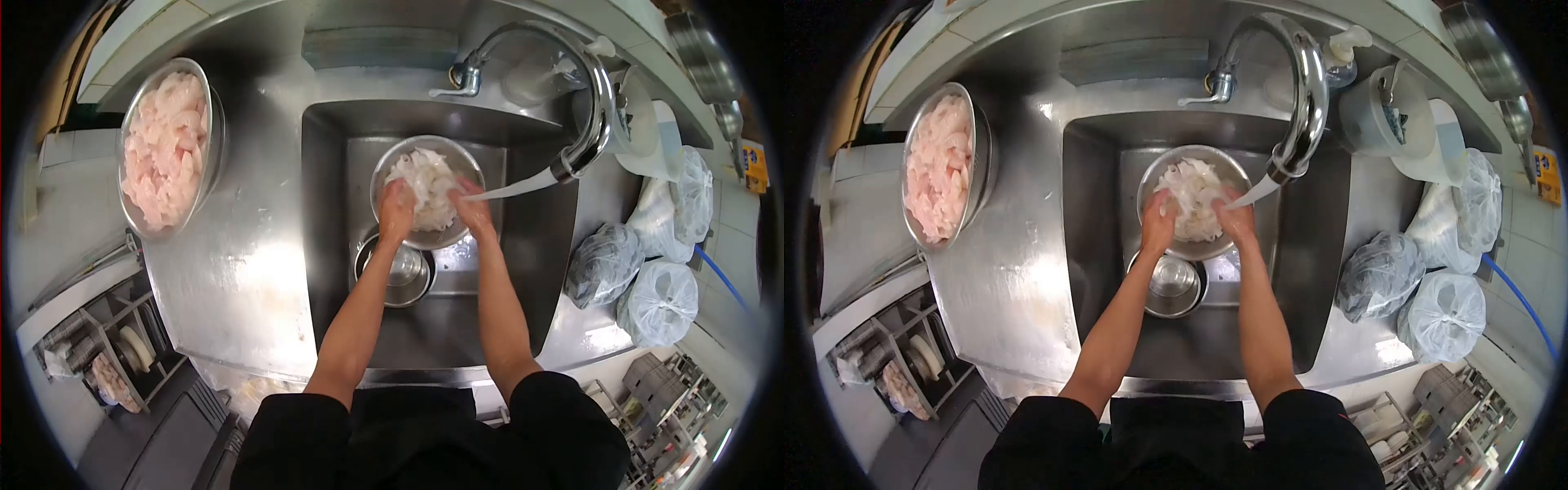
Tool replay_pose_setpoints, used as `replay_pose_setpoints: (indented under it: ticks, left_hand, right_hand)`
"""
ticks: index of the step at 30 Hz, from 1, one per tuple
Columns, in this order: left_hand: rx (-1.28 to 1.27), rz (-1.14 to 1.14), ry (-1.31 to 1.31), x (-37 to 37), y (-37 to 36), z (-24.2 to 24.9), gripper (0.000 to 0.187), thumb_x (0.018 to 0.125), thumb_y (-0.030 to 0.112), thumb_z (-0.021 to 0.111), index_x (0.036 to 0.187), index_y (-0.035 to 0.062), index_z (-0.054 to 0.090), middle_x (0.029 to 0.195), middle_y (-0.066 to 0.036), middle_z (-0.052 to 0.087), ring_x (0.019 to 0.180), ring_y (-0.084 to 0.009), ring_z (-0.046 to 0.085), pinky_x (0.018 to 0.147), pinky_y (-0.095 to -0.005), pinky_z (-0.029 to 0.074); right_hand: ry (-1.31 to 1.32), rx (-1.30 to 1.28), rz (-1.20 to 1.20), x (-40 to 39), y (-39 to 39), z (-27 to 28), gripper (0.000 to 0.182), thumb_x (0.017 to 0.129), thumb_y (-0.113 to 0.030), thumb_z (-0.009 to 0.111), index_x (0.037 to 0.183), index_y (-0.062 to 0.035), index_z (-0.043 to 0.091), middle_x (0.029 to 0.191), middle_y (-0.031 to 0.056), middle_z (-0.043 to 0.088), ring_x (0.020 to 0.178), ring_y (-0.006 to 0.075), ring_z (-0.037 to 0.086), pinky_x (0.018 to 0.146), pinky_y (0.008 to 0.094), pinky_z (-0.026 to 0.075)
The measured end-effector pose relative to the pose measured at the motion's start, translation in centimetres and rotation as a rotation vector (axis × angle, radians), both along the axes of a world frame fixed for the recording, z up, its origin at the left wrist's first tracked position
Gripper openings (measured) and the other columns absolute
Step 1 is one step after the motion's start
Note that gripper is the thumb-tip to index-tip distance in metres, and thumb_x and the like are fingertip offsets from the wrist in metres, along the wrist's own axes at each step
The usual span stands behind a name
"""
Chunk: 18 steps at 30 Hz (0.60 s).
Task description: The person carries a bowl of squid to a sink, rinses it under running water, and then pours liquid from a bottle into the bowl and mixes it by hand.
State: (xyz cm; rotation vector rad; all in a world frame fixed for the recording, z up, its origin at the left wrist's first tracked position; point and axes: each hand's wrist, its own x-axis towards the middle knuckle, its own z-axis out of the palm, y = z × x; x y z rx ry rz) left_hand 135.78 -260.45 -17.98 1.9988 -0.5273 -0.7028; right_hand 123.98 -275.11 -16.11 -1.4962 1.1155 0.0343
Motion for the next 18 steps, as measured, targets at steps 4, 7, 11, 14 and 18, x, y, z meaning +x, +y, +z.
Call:
replay_pose_setpoints:
  ticks: [4, 7, 11, 14, 18]
  left_hand:
    - [-0.011, 0.480, 0.815, -2.8, -3.0, -4.0, 0.069, 0.086, 0.042, 0.060, 0.138, 0.0032, 0.037, 0.133, -0.016, 0.047, 0.126, -0.0275, 0.041, 0.097, -0.0345, 0.038]
    - [-0.076, 0.232, 0.737, -1.5, -2.9, -4.4, 0.064, 0.085, 0.040, 0.061, 0.133, 0.0020, 0.042, 0.136, -0.018, 0.043, 0.125, -0.0264, 0.041, 0.096, -0.0351, 0.038]
    - [0.275, 0.125, -0.104, -1.1, -1.3, -0.7, 0.051, 0.086, 0.039, 0.059, 0.121, 0.0022, 0.054, 0.135, -0.016, 0.042, 0.116, -0.0249, 0.046, 0.096, -0.0374, 0.037]
    - [0.106, 0.353, 0.570, -2.5, -2.2, -4.2, 0.053, 0.086, 0.038, 0.059, 0.125, 0.0023, 0.051, 0.139, -0.016, 0.040, 0.121, -0.0278, 0.043, 0.098, -0.0389, 0.035]
    - [-0.028, 0.149, 0.709, -1.0, -2.0, -3.6, 0.060, 0.086, 0.035, 0.058, 0.134, 0.0036, 0.042, 0.141, -0.017, 0.037, 0.128, -0.0290, 0.037, 0.102, -0.0379, 0.032]
  right_hand:
    - [-0.044, 0.367, -0.497, 1.3, 4.3, -7.1, 0.069, 0.076, -0.021, 0.067, 0.136, -0.0033, 0.038, 0.120, 0.0129, 0.055, 0.105, 0.0269, 0.056, 0.084, 0.0352, 0.048]
    - [-0.090, 0.238, -0.200, 1.2, 1.8, -4.0, 0.066, 0.076, -0.022, 0.064, 0.134, -0.0008, 0.040, 0.127, 0.0157, 0.050, 0.108, 0.0260, 0.055, 0.083, 0.0341, 0.048]
    - [-0.013, 0.284, -0.232, 0.1, 0.1, 1.9, 0.059, 0.080, -0.025, 0.060, 0.132, -0.0035, 0.043, 0.115, 0.0116, 0.058, 0.089, 0.0199, 0.061, 0.064, 0.0298, 0.050]
    - [-0.021, 0.392, -0.385, 1.5, 3.1, -2.2, 0.055, 0.080, -0.021, 0.059, 0.131, -0.0060, 0.044, 0.112, 0.0105, 0.057, 0.092, 0.0221, 0.059, 0.066, 0.0348, 0.050]
    - [-0.195, 0.627, -0.266, 1.7, 1.6, -0.9, 0.061, 0.077, -0.011, 0.055, 0.135, -0.0024, 0.037, 0.120, 0.0097, 0.052, 0.100, 0.0224, 0.056, 0.073, 0.0360, 0.052]
